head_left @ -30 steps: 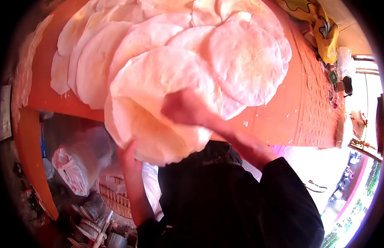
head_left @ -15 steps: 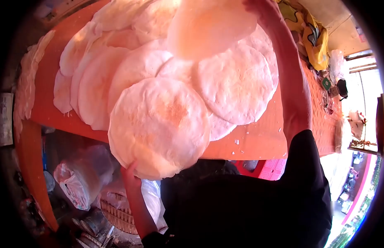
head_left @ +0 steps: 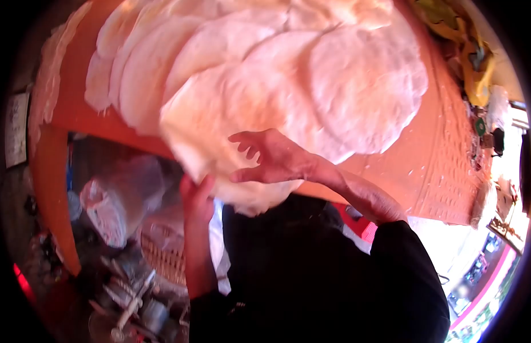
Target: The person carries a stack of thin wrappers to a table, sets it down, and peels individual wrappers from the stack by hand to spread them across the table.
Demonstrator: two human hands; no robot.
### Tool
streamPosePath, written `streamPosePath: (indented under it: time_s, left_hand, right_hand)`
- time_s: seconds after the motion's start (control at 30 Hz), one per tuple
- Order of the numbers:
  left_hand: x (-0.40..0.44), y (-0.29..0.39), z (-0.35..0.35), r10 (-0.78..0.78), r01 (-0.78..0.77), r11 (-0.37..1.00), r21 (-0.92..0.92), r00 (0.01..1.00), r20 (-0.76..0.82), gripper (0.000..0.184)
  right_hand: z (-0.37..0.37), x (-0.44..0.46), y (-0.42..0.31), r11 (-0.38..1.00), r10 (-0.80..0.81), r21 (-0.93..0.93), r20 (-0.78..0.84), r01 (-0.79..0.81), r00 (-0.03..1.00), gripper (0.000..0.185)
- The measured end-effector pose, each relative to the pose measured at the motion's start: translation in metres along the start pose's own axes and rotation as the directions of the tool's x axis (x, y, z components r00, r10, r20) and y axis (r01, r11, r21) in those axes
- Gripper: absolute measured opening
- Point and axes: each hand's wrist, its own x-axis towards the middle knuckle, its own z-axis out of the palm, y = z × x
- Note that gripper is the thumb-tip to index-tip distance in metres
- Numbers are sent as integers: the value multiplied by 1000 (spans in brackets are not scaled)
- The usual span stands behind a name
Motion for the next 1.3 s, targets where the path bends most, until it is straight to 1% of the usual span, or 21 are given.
streamPosePath:
  time_s: [0.1, 0.2, 0.23, 0.33, 0.43, 0.5, 0.57, 0.6, 0.63, 0.67, 0.73, 0.77, 0.8, 0.83, 0.9, 1.0, 1.03, 1.07, 1.17, 1.2, 1.3]
  left_hand:
    - [9, 5, 8, 25, -31, 996, 84, 997, 66, 40]
    - [6, 15, -5, 1, -1, 1000, 17, 999, 53, 41]
    - [4, 16, -18, 7, -7, 999, 31, 1000, 18, 43]
    - [1, 45, -54, 7, -7, 1000, 13, 1000, 12, 49]
    - [-1, 60, -154, -32, 32, 999, -33, 999, 1, 53]
    - [-10, 121, -124, 250, -261, 964, -54, 955, -158, 57]
    - [-17, 165, -145, 64, -71, 964, -257, 997, -34, 52]
    - [-21, 157, -150, 541, -532, 826, 186, 841, 2, 49]
    - [-24, 150, -154, 832, -790, 327, 519, 501, 238, 46]
    - [-24, 171, -160, 742, -689, 543, 479, 661, 109, 44]
    - [-25, 213, -173, 447, -399, 880, 259, 879, -166, 41]
    - [-14, 235, -192, 206, -224, 974, -33, 937, -282, 41]
    - [-6, 240, -216, 205, -223, 974, -34, 939, -277, 41]
    - [1, 240, -242, 378, -327, 899, 291, 915, -141, 42]
    - [10, 250, -268, 494, -430, 702, 568, 868, 48, 43]
    - [5, 272, -190, 473, -324, 848, 418, 820, -323, 41]
    - [12, 277, -190, 487, -331, 841, 428, 809, -329, 41]
    - [18, 283, -195, 718, -577, 476, 663, 690, 85, 42]
    - [29, 303, -135, 685, -672, 342, 657, 657, 315, 44]
    - [31, 298, -99, 787, -691, 397, 604, 595, 163, 43]
    - [44, 310, -104, 883, -620, 186, 763, 446, 147, 48]
  right_hand:
    - [34, 14, 17, 995, 34, -96, -5, -35, 999, 65]
    - [52, 20, 35, 996, -88, -1, -219, 90, 972, 35]
    - [49, 21, 30, 977, -108, -203, -230, 61, 967, 34]
    - [23, 21, -34, 835, 205, 531, -56, -145, 977, 32]
    - [-20, 16, -80, 887, 22, 451, -262, 103, 965, 31]
    - [-41, 7, -102, 933, -49, 305, -422, 193, 905, 33]
    - [-61, -12, -105, 984, -53, 100, -615, 145, 787, 48]
    - [-80, -27, -94, 960, -23, 205, -617, 190, 786, 49]
    - [-96, -39, -68, 903, -35, 296, -671, 311, 740, 40]
    - [-107, -62, -64, 917, 8, 311, -639, 249, 769, 42]
    - [-99, -87, -28, 944, 144, 286, -807, 166, 573, 42]
    - [-90, -99, -3, 892, 195, 386, -797, 234, 572, 43]
    - [-77, -107, 21, 901, 261, 394, -828, 184, 496, 43]
    - [-67, -121, 62, 883, 300, 425, -838, 200, 456, 42]
    - [-33, -140, 132, 769, 451, 547, -831, 331, 325, 37]
    - [17, -154, 184, 727, 581, 628, -778, 277, 240, 26]
    - [19, -161, 196, 762, 604, 634, -770, 133, 208, 20]
    - [16, -164, 202, 791, 580, 605, -789, 93, 201, 23]
    - [14, -153, 177, 831, 532, 552, -826, 72, 189, 28]
    - [4, -168, 209, 833, 545, 554, -814, -15, 199, 30]
    - [-7, -174, 215, 874, 453, 436, -891, -216, 32, 50]
